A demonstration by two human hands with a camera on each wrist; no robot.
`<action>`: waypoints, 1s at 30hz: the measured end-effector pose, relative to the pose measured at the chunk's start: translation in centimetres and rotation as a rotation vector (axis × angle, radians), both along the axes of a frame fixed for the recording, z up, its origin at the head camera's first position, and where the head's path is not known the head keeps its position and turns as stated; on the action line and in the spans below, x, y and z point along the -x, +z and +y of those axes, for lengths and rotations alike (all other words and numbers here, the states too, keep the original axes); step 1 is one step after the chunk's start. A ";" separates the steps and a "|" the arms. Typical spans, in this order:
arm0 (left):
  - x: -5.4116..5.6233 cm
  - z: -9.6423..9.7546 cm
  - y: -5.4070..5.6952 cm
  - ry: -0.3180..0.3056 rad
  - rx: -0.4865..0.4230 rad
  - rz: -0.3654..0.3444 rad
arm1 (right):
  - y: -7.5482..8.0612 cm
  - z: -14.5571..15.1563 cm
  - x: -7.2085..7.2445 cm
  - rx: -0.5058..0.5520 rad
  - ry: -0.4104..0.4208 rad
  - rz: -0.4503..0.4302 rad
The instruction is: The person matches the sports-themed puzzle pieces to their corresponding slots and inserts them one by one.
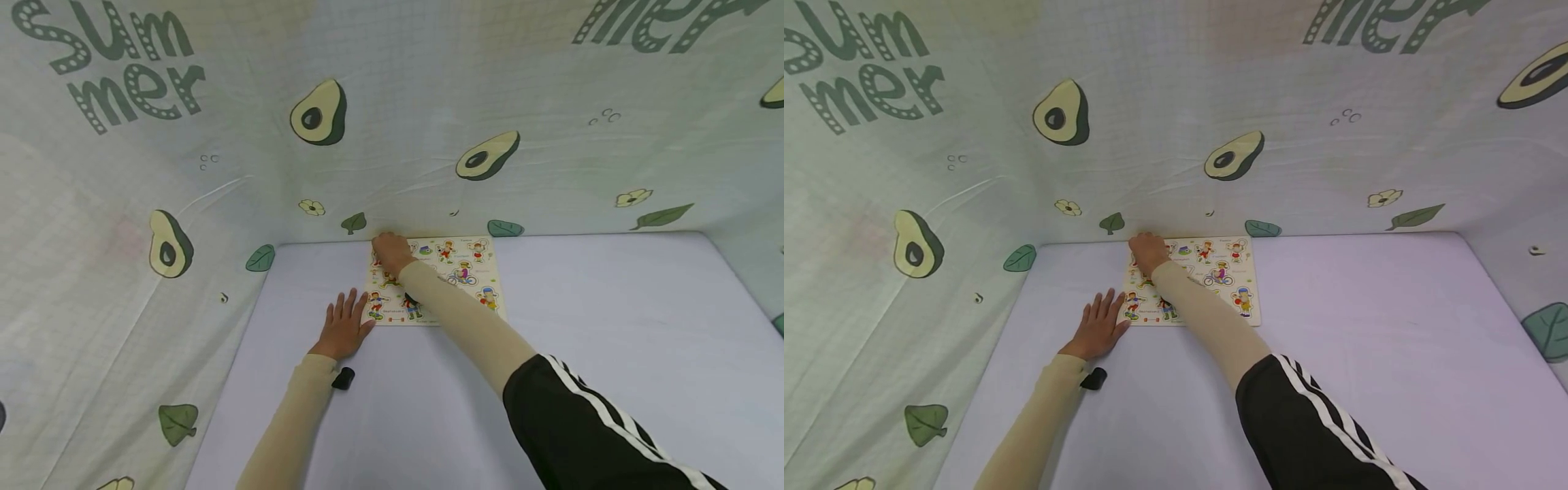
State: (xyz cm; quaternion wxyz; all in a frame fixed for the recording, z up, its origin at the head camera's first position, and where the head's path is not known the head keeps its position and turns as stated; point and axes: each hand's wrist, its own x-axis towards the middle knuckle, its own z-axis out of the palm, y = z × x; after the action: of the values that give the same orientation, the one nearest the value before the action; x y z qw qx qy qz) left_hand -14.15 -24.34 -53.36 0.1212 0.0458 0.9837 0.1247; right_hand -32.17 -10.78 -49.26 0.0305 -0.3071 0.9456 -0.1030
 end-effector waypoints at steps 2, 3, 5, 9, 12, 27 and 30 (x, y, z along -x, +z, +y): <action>0.0 0.1 0.1 -0.004 0.001 0.000 | 0.0 0.0 0.0 -0.007 0.001 0.005; 0.0 0.2 0.1 -0.005 -0.001 0.001 | 0.0 0.0 0.0 -0.011 0.000 0.008; -0.1 0.3 0.3 -0.008 0.001 0.000 | 0.0 0.0 0.0 -0.014 -0.004 0.015; -0.2 0.5 0.4 -0.009 0.008 -0.004 | 0.1 0.0 -0.2 -0.029 -0.016 0.024; -0.2 0.5 0.4 -0.008 0.008 -0.007 | 0.3 0.0 -0.4 -0.047 -0.020 0.030; -0.2 0.1 0.3 0.010 -0.008 -0.016 | 0.1 1.0 -0.5 0.052 0.009 -0.055; -0.3 0.3 0.6 0.017 0.010 -0.034 | 0.0 1.4 -0.5 0.062 0.005 -0.056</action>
State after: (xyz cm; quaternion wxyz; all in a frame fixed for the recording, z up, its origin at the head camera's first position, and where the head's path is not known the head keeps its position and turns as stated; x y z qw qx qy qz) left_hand -13.85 -24.04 -52.72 0.1371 0.0346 0.9825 0.1216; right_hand -31.71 -9.39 -49.31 0.0477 -0.3074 0.9399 -0.1408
